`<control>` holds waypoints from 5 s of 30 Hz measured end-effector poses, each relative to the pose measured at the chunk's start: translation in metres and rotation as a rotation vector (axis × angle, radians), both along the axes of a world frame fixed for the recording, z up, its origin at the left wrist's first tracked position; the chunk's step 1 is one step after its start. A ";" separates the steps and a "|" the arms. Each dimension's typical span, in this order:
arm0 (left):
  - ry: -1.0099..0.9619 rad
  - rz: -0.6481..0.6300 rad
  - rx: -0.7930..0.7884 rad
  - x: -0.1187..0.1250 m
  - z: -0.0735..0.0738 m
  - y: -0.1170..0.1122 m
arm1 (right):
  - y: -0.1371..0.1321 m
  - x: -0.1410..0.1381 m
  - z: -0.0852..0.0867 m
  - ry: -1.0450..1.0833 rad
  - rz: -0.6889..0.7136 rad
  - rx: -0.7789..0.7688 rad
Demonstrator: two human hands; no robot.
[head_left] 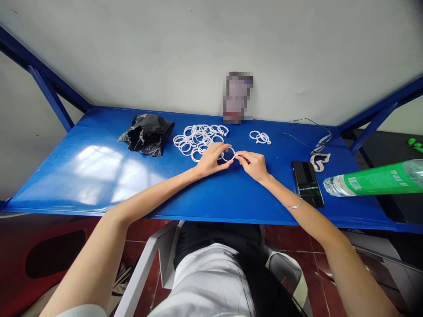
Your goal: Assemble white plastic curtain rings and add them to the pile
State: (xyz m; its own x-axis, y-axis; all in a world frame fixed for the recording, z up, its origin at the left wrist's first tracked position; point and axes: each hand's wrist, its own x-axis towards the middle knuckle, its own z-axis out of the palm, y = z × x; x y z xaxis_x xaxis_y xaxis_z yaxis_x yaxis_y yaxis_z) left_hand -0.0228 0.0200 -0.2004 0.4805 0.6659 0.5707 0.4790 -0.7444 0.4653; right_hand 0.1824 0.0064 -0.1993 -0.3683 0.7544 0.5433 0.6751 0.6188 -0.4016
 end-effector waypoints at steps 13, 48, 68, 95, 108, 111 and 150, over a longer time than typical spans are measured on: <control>0.021 -0.007 0.007 0.000 -0.002 0.000 | -0.002 0.000 0.003 -0.035 0.000 -0.032; 0.079 0.015 0.034 0.000 -0.003 0.001 | -0.001 0.001 0.003 -0.060 0.009 -0.009; 0.089 0.022 0.015 0.000 -0.005 0.002 | -0.001 0.000 0.002 -0.059 0.001 -0.026; 0.107 0.031 -0.004 0.000 -0.003 0.001 | -0.002 -0.001 0.005 0.002 -0.002 0.037; 0.120 -0.028 0.029 0.000 -0.009 0.005 | -0.002 0.000 0.005 -0.049 0.011 0.034; 0.119 -0.035 0.051 -0.001 -0.010 0.005 | -0.002 0.000 0.005 -0.052 0.019 0.048; 0.198 -0.058 0.053 0.000 -0.002 0.002 | -0.001 0.000 0.001 -0.086 0.054 0.035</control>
State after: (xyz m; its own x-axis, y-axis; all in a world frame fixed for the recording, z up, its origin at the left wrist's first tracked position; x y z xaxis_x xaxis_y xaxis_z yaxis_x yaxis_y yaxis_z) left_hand -0.0228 0.0216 -0.2024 0.6237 0.6050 0.4950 0.5126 -0.7946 0.3254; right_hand 0.1827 0.0051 -0.1983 -0.4546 0.7133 0.5334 0.6712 0.6680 -0.3212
